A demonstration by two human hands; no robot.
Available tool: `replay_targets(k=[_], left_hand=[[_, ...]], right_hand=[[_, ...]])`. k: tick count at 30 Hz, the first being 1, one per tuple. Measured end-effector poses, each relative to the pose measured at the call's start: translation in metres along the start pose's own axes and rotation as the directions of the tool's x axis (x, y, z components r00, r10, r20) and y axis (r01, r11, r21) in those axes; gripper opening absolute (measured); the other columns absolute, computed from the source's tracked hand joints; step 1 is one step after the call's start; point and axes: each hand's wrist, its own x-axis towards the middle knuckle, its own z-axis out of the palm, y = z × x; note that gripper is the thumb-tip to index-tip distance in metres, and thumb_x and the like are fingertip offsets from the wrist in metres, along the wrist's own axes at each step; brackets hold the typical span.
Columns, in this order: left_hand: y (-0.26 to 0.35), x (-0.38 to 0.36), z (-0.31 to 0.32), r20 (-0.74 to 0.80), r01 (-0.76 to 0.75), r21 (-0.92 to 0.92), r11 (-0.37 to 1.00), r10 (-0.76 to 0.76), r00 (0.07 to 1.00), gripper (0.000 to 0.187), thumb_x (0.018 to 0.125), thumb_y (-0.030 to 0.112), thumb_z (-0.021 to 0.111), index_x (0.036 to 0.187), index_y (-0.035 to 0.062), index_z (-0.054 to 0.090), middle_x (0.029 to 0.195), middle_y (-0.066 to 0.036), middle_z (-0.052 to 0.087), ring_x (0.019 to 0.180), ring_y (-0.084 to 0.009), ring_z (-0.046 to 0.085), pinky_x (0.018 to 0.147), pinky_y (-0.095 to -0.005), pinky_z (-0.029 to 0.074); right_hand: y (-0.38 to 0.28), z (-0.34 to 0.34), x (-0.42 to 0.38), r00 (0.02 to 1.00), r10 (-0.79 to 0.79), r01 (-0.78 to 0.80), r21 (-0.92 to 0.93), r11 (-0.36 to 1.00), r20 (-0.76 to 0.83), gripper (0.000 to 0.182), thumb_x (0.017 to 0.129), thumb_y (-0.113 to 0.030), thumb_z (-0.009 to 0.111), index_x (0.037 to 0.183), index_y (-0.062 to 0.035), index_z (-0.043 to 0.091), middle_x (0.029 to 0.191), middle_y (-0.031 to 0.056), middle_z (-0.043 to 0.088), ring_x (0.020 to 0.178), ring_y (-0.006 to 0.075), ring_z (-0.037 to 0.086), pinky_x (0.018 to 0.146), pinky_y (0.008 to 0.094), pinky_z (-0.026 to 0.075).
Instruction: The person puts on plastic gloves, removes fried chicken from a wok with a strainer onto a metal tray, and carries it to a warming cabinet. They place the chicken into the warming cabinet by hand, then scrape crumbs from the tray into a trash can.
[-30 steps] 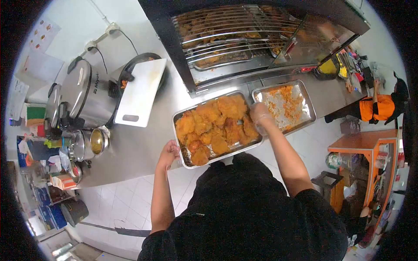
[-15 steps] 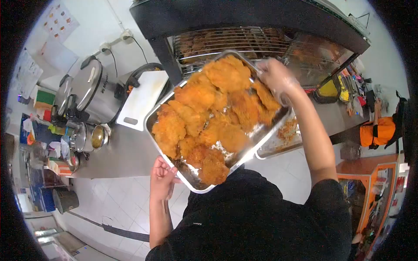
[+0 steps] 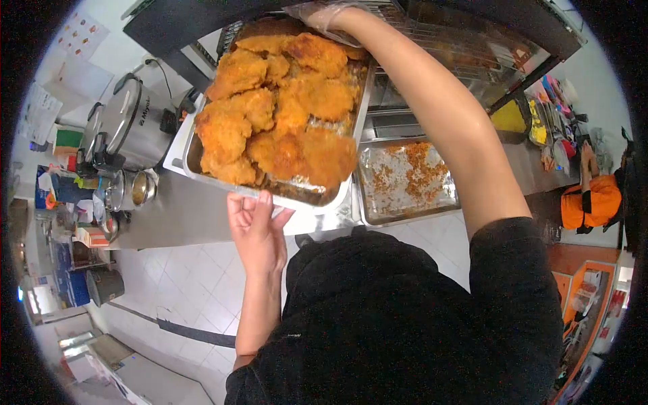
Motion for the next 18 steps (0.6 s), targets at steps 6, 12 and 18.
replay_targets(k=[6,12,18], left_hand=[[-0.016,0.033,0.059,0.053,-0.033,-0.049,0.998,0.036,0.998,0.02,0.095,0.003,0.06,0.099,0.0117,0.042,0.089,0.0,0.056,0.082,-0.0102,0.06,0.074,-0.0356,0.06],[-0.024,0.092,0.094,0.108,-0.075,0.006,0.997,0.074,0.991,0.015,0.095,0.005,0.06,0.095,0.0107,0.045,0.092,-0.004,0.06,0.083,-0.0139,0.061,0.079,-0.0336,0.059],[-0.012,0.165,0.094,0.169,-0.02,0.062,0.998,0.009,0.985,0.014,0.096,0.004,0.058,0.096,0.0031,0.044,0.089,-0.009,0.06,0.076,-0.0155,0.063,0.074,-0.0344,0.061]], right_hand=[[-0.036,-0.008,-0.124,0.877,0.192,-0.178,0.074,0.981,-0.44,0.049,0.099,-0.039,0.039,0.101,0.0018,0.066,0.106,0.0217,0.067,0.104,0.038,0.062,0.092,0.0462,0.047],[-0.035,0.044,-0.197,0.291,0.559,-0.026,0.577,0.816,-0.777,0.031,0.092,-0.03,0.06,0.104,-0.0015,0.065,0.086,0.0168,0.064,0.09,0.0369,0.062,0.082,0.0518,0.045],[-0.031,0.065,-0.17,0.813,0.579,0.27,0.847,-0.457,0.054,0.035,0.092,-0.033,0.069,0.099,0.0005,0.059,0.08,0.0113,0.065,0.064,0.0164,0.063,0.052,0.0273,0.053]])
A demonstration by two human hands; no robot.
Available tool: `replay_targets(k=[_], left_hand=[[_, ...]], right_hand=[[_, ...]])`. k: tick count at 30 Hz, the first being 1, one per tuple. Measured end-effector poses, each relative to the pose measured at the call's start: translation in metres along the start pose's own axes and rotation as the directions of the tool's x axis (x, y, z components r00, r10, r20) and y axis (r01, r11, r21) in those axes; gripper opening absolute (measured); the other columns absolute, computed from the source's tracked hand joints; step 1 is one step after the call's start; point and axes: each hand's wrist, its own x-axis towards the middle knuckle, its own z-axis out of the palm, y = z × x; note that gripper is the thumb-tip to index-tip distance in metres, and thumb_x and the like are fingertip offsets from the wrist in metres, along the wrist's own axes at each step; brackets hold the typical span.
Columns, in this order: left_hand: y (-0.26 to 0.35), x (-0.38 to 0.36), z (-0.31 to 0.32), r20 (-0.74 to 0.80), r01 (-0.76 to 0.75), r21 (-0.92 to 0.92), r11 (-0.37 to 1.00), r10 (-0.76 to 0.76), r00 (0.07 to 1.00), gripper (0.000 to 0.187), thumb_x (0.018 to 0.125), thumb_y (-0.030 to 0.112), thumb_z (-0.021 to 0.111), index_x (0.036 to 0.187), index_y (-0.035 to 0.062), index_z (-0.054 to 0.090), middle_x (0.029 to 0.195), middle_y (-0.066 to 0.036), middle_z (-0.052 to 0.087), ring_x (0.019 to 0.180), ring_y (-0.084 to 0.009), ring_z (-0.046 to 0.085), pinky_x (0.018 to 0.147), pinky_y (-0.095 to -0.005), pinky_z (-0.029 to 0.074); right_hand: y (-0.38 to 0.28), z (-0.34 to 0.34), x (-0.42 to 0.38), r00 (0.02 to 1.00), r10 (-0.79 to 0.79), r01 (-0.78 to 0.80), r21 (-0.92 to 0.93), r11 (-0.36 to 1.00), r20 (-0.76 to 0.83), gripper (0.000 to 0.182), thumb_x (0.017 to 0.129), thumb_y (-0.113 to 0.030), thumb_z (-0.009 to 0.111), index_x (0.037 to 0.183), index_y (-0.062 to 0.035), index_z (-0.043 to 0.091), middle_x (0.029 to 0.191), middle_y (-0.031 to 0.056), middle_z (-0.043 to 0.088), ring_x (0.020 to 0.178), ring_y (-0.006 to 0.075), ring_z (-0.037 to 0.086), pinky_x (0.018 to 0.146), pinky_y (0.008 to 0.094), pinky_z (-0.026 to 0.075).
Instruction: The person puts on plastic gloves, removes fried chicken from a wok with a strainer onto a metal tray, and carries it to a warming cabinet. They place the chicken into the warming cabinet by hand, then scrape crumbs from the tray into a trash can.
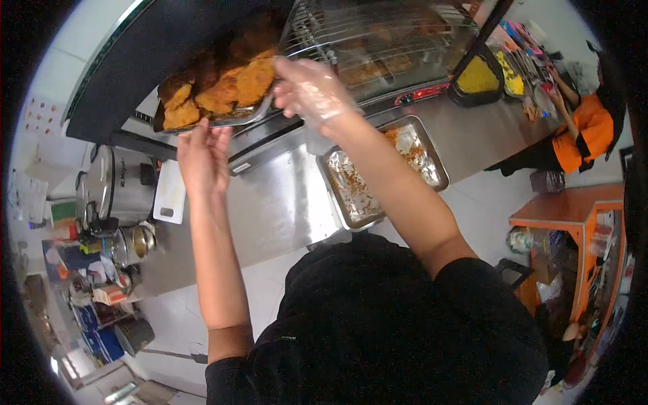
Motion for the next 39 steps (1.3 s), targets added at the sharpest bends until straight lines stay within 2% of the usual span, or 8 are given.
replay_targets(k=[8,15,22,32,33,34,37,39], left_hand=[[0.021,0.035,-0.02,0.101,0.113,0.117,0.987,-0.125,0.987,0.013,0.098,0.006,0.056,0.094,-0.0027,0.047,0.092,-0.013,0.059,0.084,-0.0209,0.065,0.085,-0.0341,0.061],[0.042,0.069,-0.034,0.163,0.239,0.155,0.959,-0.263,0.951,0.018,0.1,0.009,0.053,0.101,-0.005,0.042,0.088,-0.017,0.06,0.076,-0.0206,0.065,0.069,-0.0284,0.061],[0.039,0.109,-0.07,0.182,0.08,0.166,0.983,-0.111,0.977,0.023,0.102,0.014,0.05,0.113,-0.0067,0.048,0.1,-0.014,0.058,0.088,-0.0213,0.06,0.076,-0.03,0.055],[0.013,-0.03,-0.119,0.071,0.076,0.342,0.937,-0.106,0.992,0.044,0.096,0.019,0.061,0.133,0.0044,0.041,0.113,-0.011,0.064,0.092,-0.0165,0.062,0.076,-0.0287,0.049],[0.005,-0.037,-0.13,0.071,0.095,0.351,0.932,-0.128,0.989,0.043,0.096,0.019,0.061,0.133,0.0051,0.041,0.112,-0.01,0.064,0.091,-0.016,0.062,0.076,-0.0284,0.048],[0.0,-0.043,-0.14,0.067,0.113,0.359,0.926,-0.147,0.987,0.043,0.096,0.018,0.06,0.132,0.0058,0.041,0.112,-0.01,0.064,0.089,-0.0155,0.062,0.075,-0.0282,0.048],[-0.005,-0.068,-0.171,-0.028,0.155,0.435,0.887,-0.159,0.987,0.04,0.097,0.016,0.059,0.132,0.0077,0.041,0.112,-0.01,0.064,0.088,-0.0149,0.061,0.075,-0.0279,0.047],[-0.008,-0.088,-0.199,-0.091,0.19,0.419,0.888,-0.167,0.982,0.037,0.097,0.016,0.059,0.13,0.0081,0.044,0.11,-0.009,0.064,0.087,-0.0145,0.061,0.074,-0.0276,0.047]], right_hand=[[0.001,0.026,0.056,0.991,0.116,-0.118,0.027,0.993,0.069,0.023,0.085,-0.015,0.074,0.092,-0.0022,0.056,0.066,0.0042,0.055,0.054,0.0158,0.058,0.05,0.031,0.056],[0.007,0.038,0.045,0.997,0.075,-0.073,-0.042,0.996,0.028,0.021,0.085,-0.014,0.074,0.091,-0.0019,0.058,0.063,0.0051,0.057,0.05,0.0137,0.059,0.053,0.0285,0.057],[0.047,0.086,0.05,1.0,0.005,-0.005,0.099,0.995,-0.005,0.024,0.09,-0.012,0.068,0.092,0.0091,0.057,0.071,0.0157,0.06,0.062,0.0254,0.067,0.061,0.0305,0.062],[0.113,0.199,0.112,0.982,0.018,0.031,0.251,0.967,-0.188,0.018,0.089,-0.002,0.057,0.074,0.0085,0.058,0.067,0.0218,0.065,0.055,0.0278,0.068,0.045,0.0357,0.055],[0.128,0.198,0.126,0.972,-0.194,0.166,-0.2,0.966,-0.13,0.017,0.088,-0.001,0.058,0.073,0.0069,0.058,0.066,0.0195,0.066,0.056,0.0263,0.068,0.046,0.0361,0.054],[0.142,0.198,0.139,0.916,-0.396,0.279,-0.601,0.748,-0.067,0.016,0.087,0.0,0.058,0.072,0.0053,0.059,0.066,0.0172,0.066,0.057,0.0248,0.068,0.046,0.0364,0.052],[0.154,0.187,0.123,0.961,-0.246,0.233,-0.109,0.966,-0.128,0.018,0.09,-0.024,0.06,0.093,-0.0055,0.058,0.076,0.0101,0.063,0.072,0.0212,0.066,0.058,0.0355,0.053],[0.146,0.161,0.081,0.967,-0.251,0.253,0.335,0.908,-0.05,0.021,0.093,-0.03,0.06,0.1,-0.0097,0.057,0.075,0.0064,0.059,0.072,0.0187,0.064,0.06,0.0343,0.053]])
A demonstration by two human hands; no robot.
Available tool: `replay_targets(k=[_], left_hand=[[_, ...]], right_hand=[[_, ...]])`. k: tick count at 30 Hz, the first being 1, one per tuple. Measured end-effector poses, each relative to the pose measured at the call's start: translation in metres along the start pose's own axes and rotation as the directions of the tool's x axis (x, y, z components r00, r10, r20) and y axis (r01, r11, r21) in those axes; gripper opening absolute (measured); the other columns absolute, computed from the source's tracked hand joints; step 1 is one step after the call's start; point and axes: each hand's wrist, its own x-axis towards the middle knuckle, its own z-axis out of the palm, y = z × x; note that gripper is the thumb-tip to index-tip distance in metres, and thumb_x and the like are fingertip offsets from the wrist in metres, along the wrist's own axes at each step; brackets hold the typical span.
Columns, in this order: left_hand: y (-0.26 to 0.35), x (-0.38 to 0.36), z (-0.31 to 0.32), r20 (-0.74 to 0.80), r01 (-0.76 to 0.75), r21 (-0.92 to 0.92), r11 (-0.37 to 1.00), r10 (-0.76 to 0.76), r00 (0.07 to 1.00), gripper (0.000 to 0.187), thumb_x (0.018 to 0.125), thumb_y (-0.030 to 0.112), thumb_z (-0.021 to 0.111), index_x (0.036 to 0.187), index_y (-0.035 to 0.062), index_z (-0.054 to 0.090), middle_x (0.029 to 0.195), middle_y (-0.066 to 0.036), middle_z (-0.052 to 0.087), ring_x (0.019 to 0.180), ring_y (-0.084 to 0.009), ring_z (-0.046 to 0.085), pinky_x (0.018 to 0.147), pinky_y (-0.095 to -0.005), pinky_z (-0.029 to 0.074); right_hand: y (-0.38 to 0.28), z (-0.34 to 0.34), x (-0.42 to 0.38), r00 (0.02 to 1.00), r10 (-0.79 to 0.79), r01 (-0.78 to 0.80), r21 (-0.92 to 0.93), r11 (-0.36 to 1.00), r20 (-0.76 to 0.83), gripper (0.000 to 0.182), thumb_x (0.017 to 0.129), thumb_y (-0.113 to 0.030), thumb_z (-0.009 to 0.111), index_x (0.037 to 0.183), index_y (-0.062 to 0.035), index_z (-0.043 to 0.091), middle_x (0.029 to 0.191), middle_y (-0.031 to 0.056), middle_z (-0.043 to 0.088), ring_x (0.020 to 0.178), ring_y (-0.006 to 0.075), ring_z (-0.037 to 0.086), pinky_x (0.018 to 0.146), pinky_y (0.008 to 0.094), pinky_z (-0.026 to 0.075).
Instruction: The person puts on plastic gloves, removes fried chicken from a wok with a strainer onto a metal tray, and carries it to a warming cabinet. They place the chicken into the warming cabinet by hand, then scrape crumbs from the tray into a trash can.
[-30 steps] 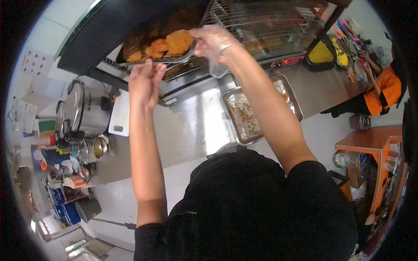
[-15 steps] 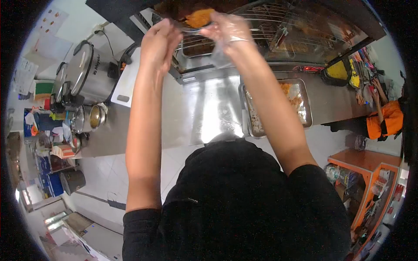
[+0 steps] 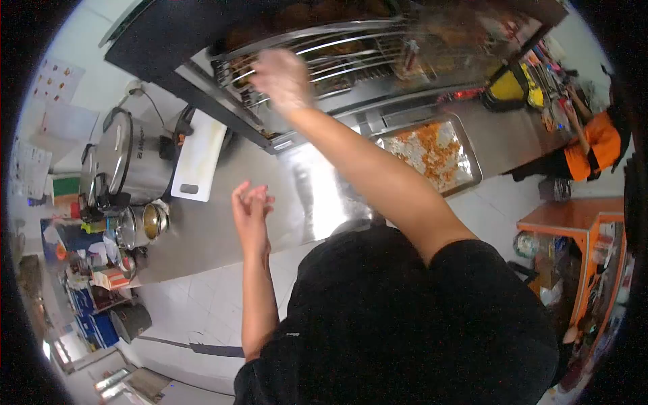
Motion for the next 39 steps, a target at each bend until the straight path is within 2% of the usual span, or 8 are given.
replay_targets(k=[2,3,8,15,16,20,30,39], left_hand=[[-0.023,-0.013,-0.028,-0.054,0.041,-0.025,0.999,-0.042,0.998,0.033,0.097,0.016,0.059,0.127,0.0084,0.046,0.108,-0.008,0.065,0.087,-0.014,0.061,0.074,-0.0273,0.046],[-0.038,-0.019,-0.043,-0.084,0.068,-0.046,0.997,-0.071,0.994,0.031,0.097,0.016,0.059,0.125,0.0084,0.047,0.107,-0.008,0.065,0.086,-0.0138,0.061,0.073,-0.027,0.046],[-0.062,-0.034,-0.052,-0.179,0.139,-0.034,0.99,-0.143,0.973,0.024,0.096,0.014,0.06,0.118,0.0087,0.052,0.101,-0.006,0.066,0.083,-0.0122,0.06,0.071,-0.026,0.045],[-0.047,-0.033,-0.034,-0.118,0.083,-0.233,0.969,-0.113,0.987,0.021,0.094,0.011,0.06,0.113,0.0078,0.053,0.093,-0.005,0.063,0.075,-0.0101,0.055,0.067,-0.0242,0.044],[-0.045,-0.032,-0.032,-0.128,0.071,-0.243,0.967,-0.104,0.986,0.019,0.094,0.01,0.06,0.111,0.007,0.054,0.09,-0.005,0.063,0.073,-0.0097,0.055,0.066,-0.0239,0.043],[-0.06,-0.034,-0.029,-0.096,0.08,-0.218,0.973,-0.103,0.99,0.017,0.093,0.007,0.059,0.109,0.0063,0.055,0.089,-0.005,0.064,0.072,-0.0092,0.055,0.065,-0.0235,0.043],[-0.082,-0.031,0.0,0.107,0.199,0.091,0.976,-0.209,0.972,0.028,0.093,0.009,0.054,0.12,0.0054,0.054,0.099,-0.006,0.066,0.082,-0.0118,0.059,0.07,-0.0256,0.046],[-0.079,-0.021,0.038,0.125,0.459,-0.363,0.811,-0.446,0.886,0.014,0.1,0.021,0.058,0.098,0.0073,0.057,0.101,-0.01,0.068,0.092,-0.0213,0.068,0.074,-0.032,0.055]], right_hand=[[0.014,-0.067,-0.026,0.975,0.197,-0.182,0.133,0.974,-0.108,0.018,0.087,-0.017,0.067,0.095,-0.0027,0.059,0.075,0.0099,0.061,0.064,0.0206,0.065,0.056,0.0315,0.054],[0.015,-0.098,-0.035,0.967,0.182,-0.226,-0.283,0.932,-0.176,0.026,0.087,-0.019,0.068,0.1,0.002,0.059,0.078,0.0143,0.064,0.059,0.0225,0.064,0.05,0.0314,0.054],[0.039,-0.145,0.014,0.658,0.47,-0.588,-0.012,0.809,-0.589,0.036,0.096,-0.031,0.063,0.111,-0.0007,0.052,0.076,0.0178,0.064,0.056,0.0238,0.063,0.042,0.0295,0.05],[0.1,-0.198,0.042,0.667,0.409,-0.521,0.002,0.853,-0.622,0.036,0.096,-0.027,0.06,0.121,-0.0038,0.049,0.084,0.0198,0.066,0.056,0.0257,0.063,0.043,0.0322,0.053],[0.145,-0.247,0.037,0.883,0.2,-0.287,-0.15,0.946,-0.425,0.033,0.096,-0.025,0.06,0.119,-0.0045,0.051,0.081,0.0179,0.065,0.054,0.0239,0.062,0.042,0.0315,0.052],[0.029,-0.155,-0.059,0.617,0.471,-0.671,-0.109,0.733,-0.631,0.028,0.096,-0.024,0.061,0.113,-0.0028,0.053,0.076,0.0153,0.063,0.051,0.0194,0.059,0.039,0.0275,0.049],[-0.036,-0.137,-0.172,0.538,0.575,-0.798,-0.151,0.584,-0.616,0.038,0.093,-0.036,0.066,0.098,0.0,0.055,0.074,0.0134,0.064,0.052,0.0188,0.057,0.046,0.0315,0.045],[-0.037,-0.153,-0.214,0.431,0.7,-0.832,0.049,0.552,-0.569,0.04,0.094,-0.038,0.065,0.101,-0.0003,0.055,0.074,0.0131,0.063,0.052,0.0187,0.055,0.045,0.0295,0.042]])
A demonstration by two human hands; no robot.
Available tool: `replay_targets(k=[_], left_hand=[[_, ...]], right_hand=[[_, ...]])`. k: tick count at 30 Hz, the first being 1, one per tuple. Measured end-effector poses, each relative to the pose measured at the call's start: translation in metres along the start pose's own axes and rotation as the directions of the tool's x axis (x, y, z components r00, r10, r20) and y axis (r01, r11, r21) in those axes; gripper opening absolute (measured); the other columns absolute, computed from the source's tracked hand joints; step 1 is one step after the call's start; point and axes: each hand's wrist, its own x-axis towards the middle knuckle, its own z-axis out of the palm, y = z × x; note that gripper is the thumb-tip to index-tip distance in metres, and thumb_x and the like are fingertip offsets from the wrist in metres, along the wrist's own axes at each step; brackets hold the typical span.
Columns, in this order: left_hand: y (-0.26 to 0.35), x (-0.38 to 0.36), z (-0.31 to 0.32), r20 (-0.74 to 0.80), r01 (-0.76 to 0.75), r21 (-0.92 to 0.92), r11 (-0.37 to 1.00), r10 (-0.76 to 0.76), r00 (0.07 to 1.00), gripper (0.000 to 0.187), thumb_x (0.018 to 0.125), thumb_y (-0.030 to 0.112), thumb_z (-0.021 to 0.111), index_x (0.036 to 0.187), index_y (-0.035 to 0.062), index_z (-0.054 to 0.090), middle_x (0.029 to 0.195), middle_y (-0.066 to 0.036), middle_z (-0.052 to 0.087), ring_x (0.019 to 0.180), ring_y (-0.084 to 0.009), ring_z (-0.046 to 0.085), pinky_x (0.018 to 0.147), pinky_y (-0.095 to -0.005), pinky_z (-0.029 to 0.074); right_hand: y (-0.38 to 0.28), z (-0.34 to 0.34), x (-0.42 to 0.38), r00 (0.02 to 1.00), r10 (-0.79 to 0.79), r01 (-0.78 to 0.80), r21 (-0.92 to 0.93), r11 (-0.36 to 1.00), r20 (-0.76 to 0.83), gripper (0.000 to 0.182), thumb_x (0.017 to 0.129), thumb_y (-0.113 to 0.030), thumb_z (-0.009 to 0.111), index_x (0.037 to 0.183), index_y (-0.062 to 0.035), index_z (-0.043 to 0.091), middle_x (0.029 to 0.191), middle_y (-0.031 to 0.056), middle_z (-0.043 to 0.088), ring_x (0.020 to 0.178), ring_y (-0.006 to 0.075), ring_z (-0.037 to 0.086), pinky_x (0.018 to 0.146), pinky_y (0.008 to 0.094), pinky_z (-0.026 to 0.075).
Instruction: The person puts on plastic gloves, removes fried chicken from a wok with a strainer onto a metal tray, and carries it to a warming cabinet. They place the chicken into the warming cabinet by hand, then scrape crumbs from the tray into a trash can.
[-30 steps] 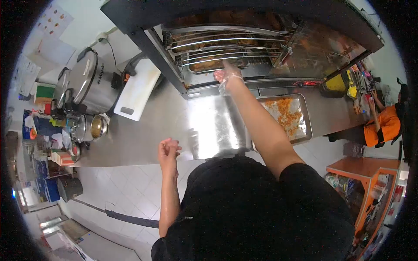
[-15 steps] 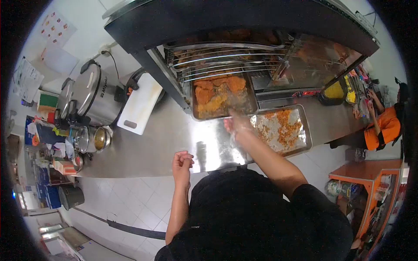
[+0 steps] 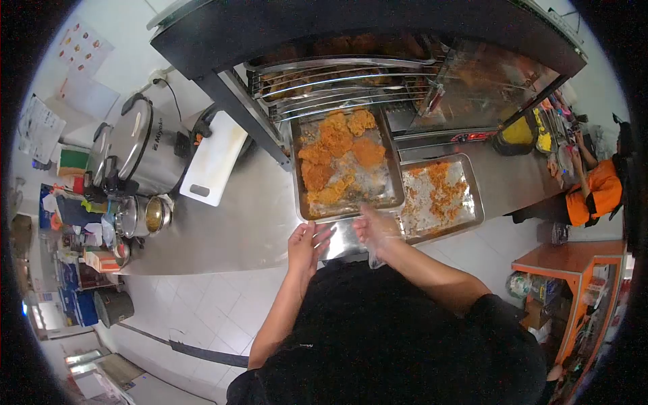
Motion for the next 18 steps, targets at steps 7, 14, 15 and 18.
replay_targets(k=[7,14,15,18], left_hand=[[-0.019,0.01,-0.014,-0.067,0.034,-0.13,0.991,-0.043,0.997,0.02,0.098,0.02,0.062,0.087,0.0047,0.054,0.091,-0.017,0.068,0.089,-0.0266,0.071,0.077,-0.0364,0.06],[-0.014,0.002,-0.008,-0.05,0.048,-0.156,0.987,-0.056,0.997,0.022,0.098,0.019,0.061,0.086,0.0022,0.055,0.091,-0.02,0.068,0.089,-0.028,0.071,0.078,-0.0357,0.061],[-0.013,0.0,-0.007,-0.052,0.054,-0.156,0.986,-0.063,0.997,0.022,0.098,0.019,0.061,0.085,0.002,0.055,0.091,-0.02,0.068,0.089,-0.0281,0.071,0.078,-0.0354,0.061],[-0.011,-0.003,-0.006,-0.031,0.047,-0.137,0.989,-0.052,0.998,0.022,0.098,0.019,0.06,0.085,0.0021,0.055,0.091,-0.02,0.068,0.089,-0.0281,0.071,0.079,-0.0351,0.061]], right_hand=[[-0.013,0.004,-0.043,0.966,0.257,-0.244,-0.202,0.949,0.041,0.036,0.094,-0.04,0.065,0.087,-0.0051,0.06,0.074,0.0071,0.063,0.055,0.0164,0.055,0.049,0.0295,0.043],[-0.101,0.059,0.001,0.265,-0.542,0.37,-0.603,-0.707,0.798,0.026,0.086,-0.017,0.063,0.109,-0.0055,0.061,0.099,0.0169,0.064,0.091,0.0312,0.064,0.075,0.0442,0.052],[-0.104,0.062,0.028,0.235,-0.524,0.333,-0.574,-0.748,0.819,0.028,0.085,-0.015,0.063,0.112,-0.0055,0.06,0.102,0.0176,0.063,0.095,0.0328,0.063,0.078,0.0456,0.052],[-0.113,0.072,0.072,0.269,-0.453,0.291,-0.52,-0.803,0.85,0.035,0.084,-0.013,0.062,0.118,-0.0058,0.059,0.107,0.0191,0.063,0.104,0.0371,0.061,0.084,0.0482,0.051]])
